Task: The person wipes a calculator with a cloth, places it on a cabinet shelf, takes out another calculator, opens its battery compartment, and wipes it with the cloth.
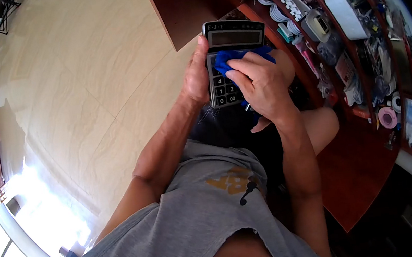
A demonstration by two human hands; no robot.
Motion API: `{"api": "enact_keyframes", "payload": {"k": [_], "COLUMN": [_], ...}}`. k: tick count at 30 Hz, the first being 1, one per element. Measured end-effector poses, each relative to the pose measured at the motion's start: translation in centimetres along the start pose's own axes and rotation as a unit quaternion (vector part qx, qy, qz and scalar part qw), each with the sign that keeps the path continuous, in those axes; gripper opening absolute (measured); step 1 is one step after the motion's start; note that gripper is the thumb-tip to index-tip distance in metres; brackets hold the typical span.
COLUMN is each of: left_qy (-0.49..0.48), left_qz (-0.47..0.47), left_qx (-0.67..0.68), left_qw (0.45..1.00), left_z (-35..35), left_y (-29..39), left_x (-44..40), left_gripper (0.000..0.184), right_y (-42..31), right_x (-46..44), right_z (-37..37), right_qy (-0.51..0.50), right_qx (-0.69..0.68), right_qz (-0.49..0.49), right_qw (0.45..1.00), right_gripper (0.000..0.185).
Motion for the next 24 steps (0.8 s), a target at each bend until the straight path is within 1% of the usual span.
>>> {"api": "enact_keyframes", "payload": {"k": [1, 3, 4, 7, 8, 9, 11, 12, 14, 15, 17, 19, 21, 23, 24], "left_qy": [-0.002, -0.012, -0.012, -0.026, -0.017, -0.017, -0.005, -0.018, -0.015, -0.011, -0.017, -0.020, 0.010, -0.009, -0.024], "left_qz": [0.001, -0.012, -0.012, -0.008, 0.007, 0.008, -0.009, -0.015, -0.017, -0.015, -0.016, -0.014, -0.006, -0.011, -0.016], "left_qx": [-0.001, 0.016, 0.016, 0.017, 0.025, 0.026, -0.022, -0.035, -0.041, -0.045, -0.034, -0.021, -0.037, -0.045, -0.051], "left_qw": [1.000, 1.000, 1.000, 0.999, 1.000, 0.999, 1.000, 0.999, 0.999, 0.999, 0.999, 0.999, 0.999, 0.999, 0.998], "left_z": [-0.2, -0.5, -0.4, 0.1, 0.3, 0.1, -0.5, -0.8, -0.6, -0.5, -0.7, -0.7, 0.0, -0.4, -0.7], "left_y": [0.2, 0.9, 0.9, 0.8, 0.3, 0.0, 0.4, 0.7, 0.9, 0.9, 1.0, 0.7, 0.3, 0.7, 0.7], "left_x": [0.1, 0.3, 0.4, 0.4, 0.2, 0.2, 0.4, 0.4, 0.4, 0.6, 0.7, 0.8, 0.4, 0.4, 0.6], "left_gripper": [0.080, 0.081, 0.081, 0.065, 0.066, 0.066, 0.078, 0.078, 0.078, 0.078, 0.077, 0.077, 0.075, 0.076, 0.076], "right_y": [-0.2, 0.2, 0.5, 0.5, 0.5, 0.5, -0.1, -0.2, -0.2, -0.1, 0.4, 0.3, -0.2, -1.2, -1.7], "right_x": [0.0, 0.2, 0.3, 0.4, 0.5, 0.6, 0.5, 0.4, 0.3, 0.3, 0.3, 0.3, 0.3, 0.5, 0.5], "right_z": [-0.2, -0.2, -0.2, 0.0, 0.2, 0.3, 0.0, -0.1, -0.5, -0.7, -0.7, -0.9, -1.0, -0.9, -1.0], "right_qy": [-0.017, -0.020, -0.024, -0.027, -0.026, -0.027, -0.026, -0.027, -0.017, -0.018, -0.009, 0.003, 0.016, 0.010, -0.015], "right_qx": [0.000, -0.010, 0.015, 0.067, 0.096, 0.097, 0.037, 0.036, -0.014, -0.016, -0.121, -0.103, -0.085, -0.019, 0.014], "right_qz": [0.002, 0.005, -0.005, -0.026, -0.040, -0.040, -0.018, -0.020, -0.015, -0.017, -0.015, -0.005, 0.009, 0.016, 0.016], "right_qw": [1.000, 1.000, 1.000, 0.997, 0.994, 0.994, 0.999, 0.999, 1.000, 1.000, 0.992, 0.995, 0.996, 1.000, 1.000], "right_gripper": [0.020, 0.019, 0.018, 0.017, 0.018, 0.018, 0.017, 0.017, 0.017, 0.017, 0.016, 0.016, 0.015, 0.016, 0.014]}}
Point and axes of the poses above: each hand's wrist, its own x-axis away from the middle knuckle, its own z-axis out of the back of the hand, y = z × x, the point moved 8 cm from there along -x, towards the middle knuckle, and after that the axes turned 4 degrees about z, right-handed, at the moved point
